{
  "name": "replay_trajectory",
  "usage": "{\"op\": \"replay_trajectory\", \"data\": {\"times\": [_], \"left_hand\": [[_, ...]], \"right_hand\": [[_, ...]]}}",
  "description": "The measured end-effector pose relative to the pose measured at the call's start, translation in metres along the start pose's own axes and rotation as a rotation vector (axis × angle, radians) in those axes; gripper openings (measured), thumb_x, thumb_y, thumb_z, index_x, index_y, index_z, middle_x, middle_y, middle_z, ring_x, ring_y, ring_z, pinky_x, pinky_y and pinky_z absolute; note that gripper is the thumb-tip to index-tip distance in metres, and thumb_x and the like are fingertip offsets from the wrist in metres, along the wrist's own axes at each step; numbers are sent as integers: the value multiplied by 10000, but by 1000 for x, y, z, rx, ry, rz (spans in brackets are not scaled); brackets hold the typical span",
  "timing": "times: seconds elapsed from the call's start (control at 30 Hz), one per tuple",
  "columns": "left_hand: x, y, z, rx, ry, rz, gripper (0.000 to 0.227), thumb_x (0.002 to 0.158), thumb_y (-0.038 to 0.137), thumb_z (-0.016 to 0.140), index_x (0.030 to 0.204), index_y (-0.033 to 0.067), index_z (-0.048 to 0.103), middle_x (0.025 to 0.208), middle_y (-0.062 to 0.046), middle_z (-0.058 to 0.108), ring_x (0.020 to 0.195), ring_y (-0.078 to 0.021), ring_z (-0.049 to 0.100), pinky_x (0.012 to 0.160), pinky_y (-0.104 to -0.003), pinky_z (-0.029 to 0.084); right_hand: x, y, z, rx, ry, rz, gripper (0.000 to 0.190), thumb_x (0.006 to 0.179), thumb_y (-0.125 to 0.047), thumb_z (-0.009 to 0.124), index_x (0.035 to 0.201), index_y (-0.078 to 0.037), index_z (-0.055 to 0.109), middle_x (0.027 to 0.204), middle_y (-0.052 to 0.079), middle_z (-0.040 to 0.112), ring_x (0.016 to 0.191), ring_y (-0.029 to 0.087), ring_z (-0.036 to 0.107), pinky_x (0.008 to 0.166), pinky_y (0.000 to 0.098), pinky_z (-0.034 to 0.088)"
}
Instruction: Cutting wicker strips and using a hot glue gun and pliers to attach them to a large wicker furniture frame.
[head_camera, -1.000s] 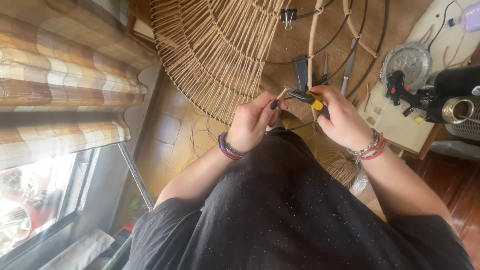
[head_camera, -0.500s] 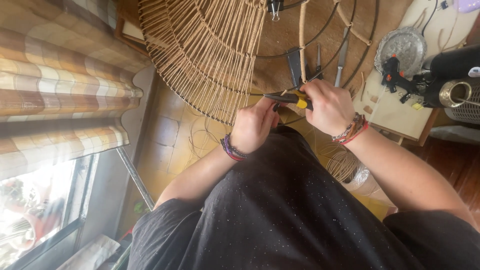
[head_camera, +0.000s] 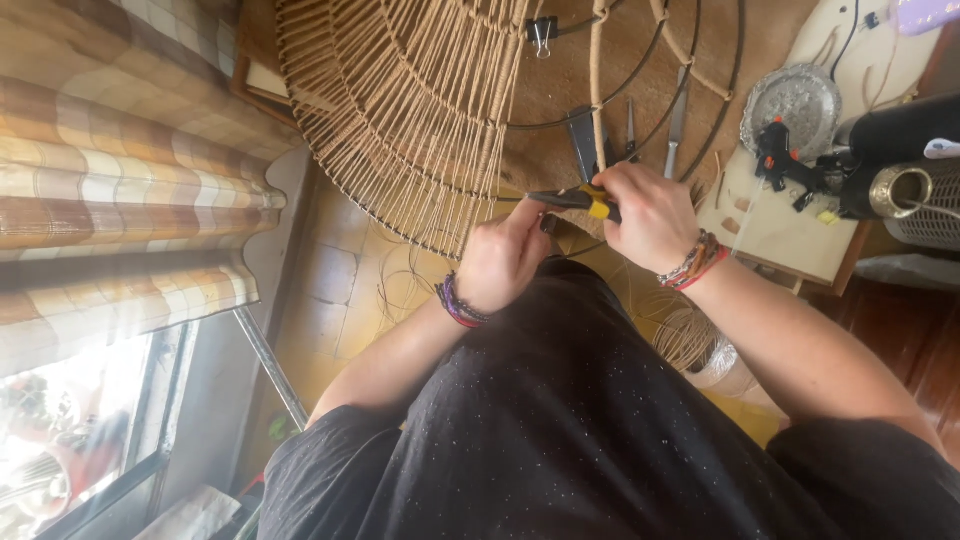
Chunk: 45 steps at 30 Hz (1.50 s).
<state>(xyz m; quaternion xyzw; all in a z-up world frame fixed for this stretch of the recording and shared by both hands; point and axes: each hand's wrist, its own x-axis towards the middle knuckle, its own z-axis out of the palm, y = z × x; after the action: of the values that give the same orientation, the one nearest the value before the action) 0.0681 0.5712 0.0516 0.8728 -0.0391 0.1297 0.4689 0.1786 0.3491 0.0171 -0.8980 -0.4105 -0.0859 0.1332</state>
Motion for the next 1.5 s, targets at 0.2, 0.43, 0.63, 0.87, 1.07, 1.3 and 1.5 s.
{"op": "replay_trajectory", "data": {"times": [0.2,0.43,0.63,0.87,1.07,1.3,1.5], "left_hand": [[1,-7,3,-50,16,-15,228,965,143,512,1119,84,669,601,-132,653,597,-360,701,554,-432,580],[5,-5,-1,-126,21,-3,260,962,112,478,1157,64,643,617,-159,654,597,-373,700,559,-451,590],[14,-12,-6,-78,46,49,205,972,110,522,1123,48,646,633,-188,652,628,-404,700,545,-475,572],[20,-14,-7,-118,16,5,203,971,111,501,1098,65,652,617,-164,653,604,-394,700,530,-454,575],[19,-24,-8,-129,-11,30,234,967,93,488,1135,66,649,629,-153,664,613,-371,710,541,-446,579],[25,-29,-5,-383,-64,-20,382,934,-27,398,1258,3,597,658,-112,701,597,-322,718,551,-447,602],[40,-37,-20,-360,-51,371,609,798,-218,385,1280,34,658,1068,-142,745,992,-335,736,910,-478,602]], "right_hand": [[21,-8,-36,85,-68,-1,457,785,84,724,1207,-82,669,1053,94,625,993,285,677,820,373,587],[30,-10,-42,150,-92,23,413,832,82,695,1209,-71,622,1076,90,581,1011,327,674,791,421,612],[37,-9,-46,237,-121,8,466,851,105,680,1283,-41,581,1132,140,545,1076,402,650,795,485,617],[18,11,3,-34,-41,-1,252,817,-47,667,1038,-169,681,875,-26,647,824,186,699,672,309,567],[42,-5,-24,175,-119,76,310,842,13,674,1126,-108,702,975,50,683,944,265,708,758,362,591],[30,14,1,81,-210,153,221,868,-27,662,1057,-132,708,863,14,704,831,262,732,715,385,587],[39,29,-15,303,-282,251,231,899,-1,600,1091,-95,688,926,113,721,964,359,721,791,434,593]]}}
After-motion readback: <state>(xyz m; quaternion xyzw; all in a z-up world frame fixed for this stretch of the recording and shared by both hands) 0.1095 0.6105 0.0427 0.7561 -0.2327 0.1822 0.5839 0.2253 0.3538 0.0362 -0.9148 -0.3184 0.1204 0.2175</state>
